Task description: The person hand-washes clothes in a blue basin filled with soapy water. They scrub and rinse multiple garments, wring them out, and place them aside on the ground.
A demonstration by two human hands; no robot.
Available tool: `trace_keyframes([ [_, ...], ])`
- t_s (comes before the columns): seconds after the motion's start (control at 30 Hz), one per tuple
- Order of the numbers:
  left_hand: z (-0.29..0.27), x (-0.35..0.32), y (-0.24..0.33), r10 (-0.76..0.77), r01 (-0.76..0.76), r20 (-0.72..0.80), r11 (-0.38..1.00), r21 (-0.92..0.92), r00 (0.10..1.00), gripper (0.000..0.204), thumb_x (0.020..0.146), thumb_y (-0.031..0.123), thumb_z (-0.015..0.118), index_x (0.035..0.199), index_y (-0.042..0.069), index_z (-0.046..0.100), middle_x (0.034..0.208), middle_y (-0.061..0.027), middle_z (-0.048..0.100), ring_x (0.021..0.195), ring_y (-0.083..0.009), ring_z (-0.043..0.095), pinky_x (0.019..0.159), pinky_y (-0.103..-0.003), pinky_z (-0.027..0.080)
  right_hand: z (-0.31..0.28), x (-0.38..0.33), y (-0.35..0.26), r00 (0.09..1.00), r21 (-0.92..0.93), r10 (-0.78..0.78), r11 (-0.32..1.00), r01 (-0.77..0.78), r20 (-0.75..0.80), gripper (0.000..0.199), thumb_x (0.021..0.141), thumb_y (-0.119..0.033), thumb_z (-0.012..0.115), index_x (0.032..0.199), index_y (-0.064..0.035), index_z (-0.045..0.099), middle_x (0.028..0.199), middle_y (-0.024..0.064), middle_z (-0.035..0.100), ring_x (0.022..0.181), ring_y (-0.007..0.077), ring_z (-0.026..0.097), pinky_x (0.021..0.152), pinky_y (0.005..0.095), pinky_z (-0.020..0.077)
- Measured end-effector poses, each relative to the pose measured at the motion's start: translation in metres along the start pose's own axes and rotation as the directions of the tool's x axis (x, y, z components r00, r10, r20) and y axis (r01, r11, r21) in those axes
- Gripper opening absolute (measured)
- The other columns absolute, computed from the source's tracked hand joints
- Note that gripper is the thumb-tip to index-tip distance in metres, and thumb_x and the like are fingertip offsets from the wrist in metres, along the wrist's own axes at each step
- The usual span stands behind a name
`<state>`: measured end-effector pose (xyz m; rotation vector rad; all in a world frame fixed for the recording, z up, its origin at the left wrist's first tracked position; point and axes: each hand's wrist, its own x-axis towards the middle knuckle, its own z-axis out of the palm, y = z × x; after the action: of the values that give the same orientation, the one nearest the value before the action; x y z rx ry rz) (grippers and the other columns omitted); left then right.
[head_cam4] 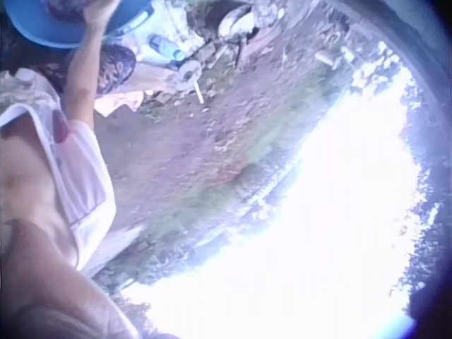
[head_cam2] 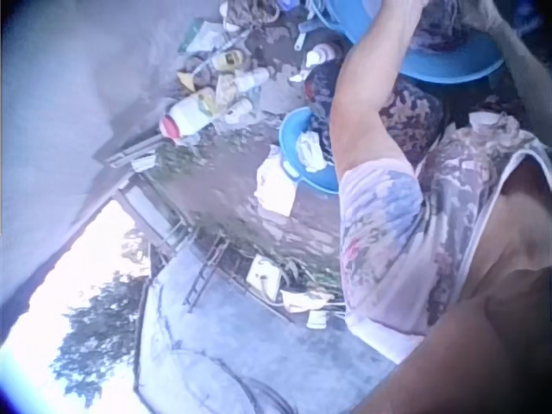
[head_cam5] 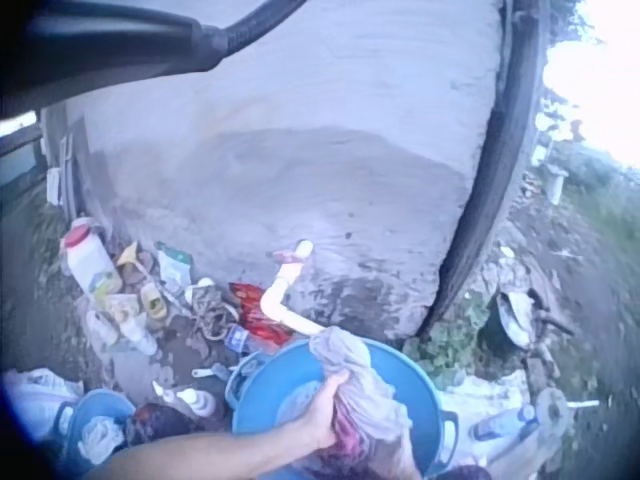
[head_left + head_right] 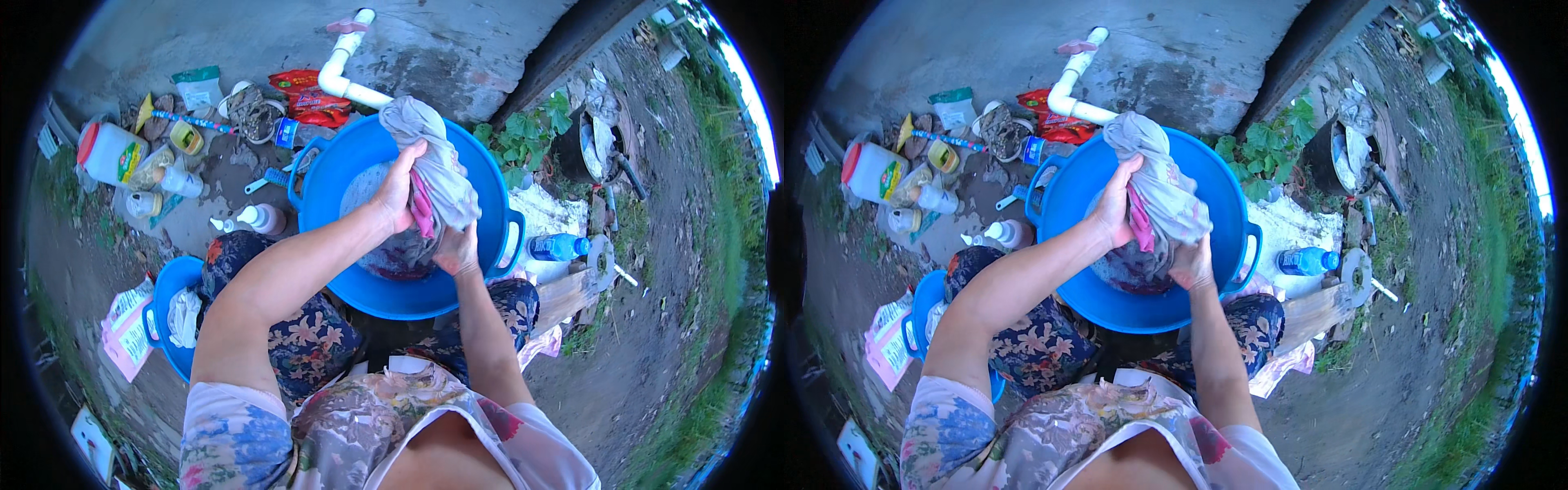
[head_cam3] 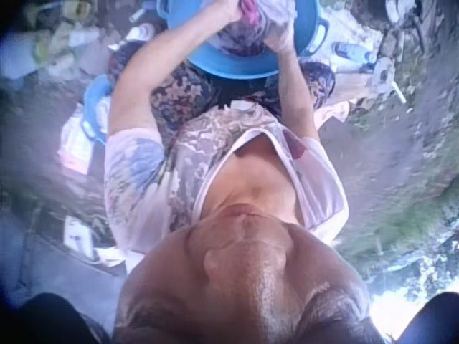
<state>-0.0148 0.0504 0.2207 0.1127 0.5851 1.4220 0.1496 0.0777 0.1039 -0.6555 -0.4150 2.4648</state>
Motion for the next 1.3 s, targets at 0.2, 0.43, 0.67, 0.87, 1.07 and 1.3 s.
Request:
trace_keyframes([
  [0.2,-0.031,0.009,-0.013,0.137,-0.173,0.171,0.962,0.213,0.976,0.067,0.081,0.014,0.068,0.138,0.01,0.033,0.13,-0.0075,0.048,0.12,-0.0222,0.048,0.103,-0.041,0.038,0.039,0.024,0.008,0.964,0.296,-0.264,0.92,0.256,-0.013,0.096,0.078,-0.077,0.043,0.141,-0.0037,0.033,0.143,0.0147,0.038,0.129,0.0356,0.039,0.105,0.0511,0.035],
  [0.43,-0.061,-0.013,0.01,-0.138,-0.676,0.668,-0.28,0.682,0.731,0.062,0.067,-0.003,0.07,0.123,0.019,0.056,0.144,-0.0129,0.036,0.134,-0.0355,0.032,0.108,-0.045,0.031,0.016,0.03,-0.033,0.992,-0.132,-0.106,0.985,0.115,0.074,0.071,0.076,-0.035,0.075,0.134,-0.0082,0.043,0.122,0.01,0.055,0.111,0.0274,0.055,0.096,0.0441,0.0455],
  [0.67,-0.096,-0.043,-0.017,0.118,-0.029,-0.012,0.338,0.941,0.993,0.068,0.087,0.03,0.06,0.144,0.019,0.025,0.146,-0.0227,0.028,0.128,-0.0405,0.039,0.102,-0.052,0.037,0.049,0.035,-0.028,0.889,-0.146,-0.437,0.897,0.418,-0.136,0.038,0.065,0.003,0.068,0.096,-0.0088,0.05,0.096,0.0074,0.055,0.09,0.0238,0.059,0.083,0.0393,0.0503],
  [0.87,-0.092,-0.052,-0.008,-0.441,0.448,-0.155,0.894,0.005,0.884,0.093,0.081,0.079,0.03,0.148,0.02,0.004,0.146,-0.0211,0.027,0.12,-0.0471,0.046,0.093,-0.063,0.042,0.076,0.035,-0.027,0.76,-0.052,-0.643,0.766,0.641,-0.099,0.037,0.072,0.005,0.062,0.102,-0.0112,0.049,0.101,0.0042,0.052,0.096,0.021,0.055,0.093,0.0398,0.0444],
  [1.07,-0.051,-0.024,0.004,0.412,-0.212,-0.431,0.873,0.44,0.803,0.04,0.085,0.031,0.069,0.108,0.01,0.044,0.106,-0.0071,0.052,0.105,-0.0225,0.054,0.087,-0.045,0.048,0.069,0.032,-0.006,0.779,-0.43,-0.627,0.699,0.571,0.015,0.051,0.073,-0.004,0.076,0.115,-0.0061,0.048,0.114,0.0068,0.052,0.107,0.0193,0.051,0.095,0.0353,0.04],
  [1.3,-0.044,0.0,0.012,0.808,-0.274,0.351,-0.243,0.93,0.474,0.028,0.07,0.008,0.075,0.09,0.011,0.055,0.106,-0.016,0.052,0.105,-0.0352,0.05,0.086,-0.041,0.043,0.094,0.018,0.012,0.893,-0.199,-0.429,0.895,0.399,-0.14,0.056,0.081,-0.01,0.071,0.126,-0.0055,0.039,0.113,0.0086,0.052,0.106,0.0206,0.052,0.094,0.0365,0.0429],
])
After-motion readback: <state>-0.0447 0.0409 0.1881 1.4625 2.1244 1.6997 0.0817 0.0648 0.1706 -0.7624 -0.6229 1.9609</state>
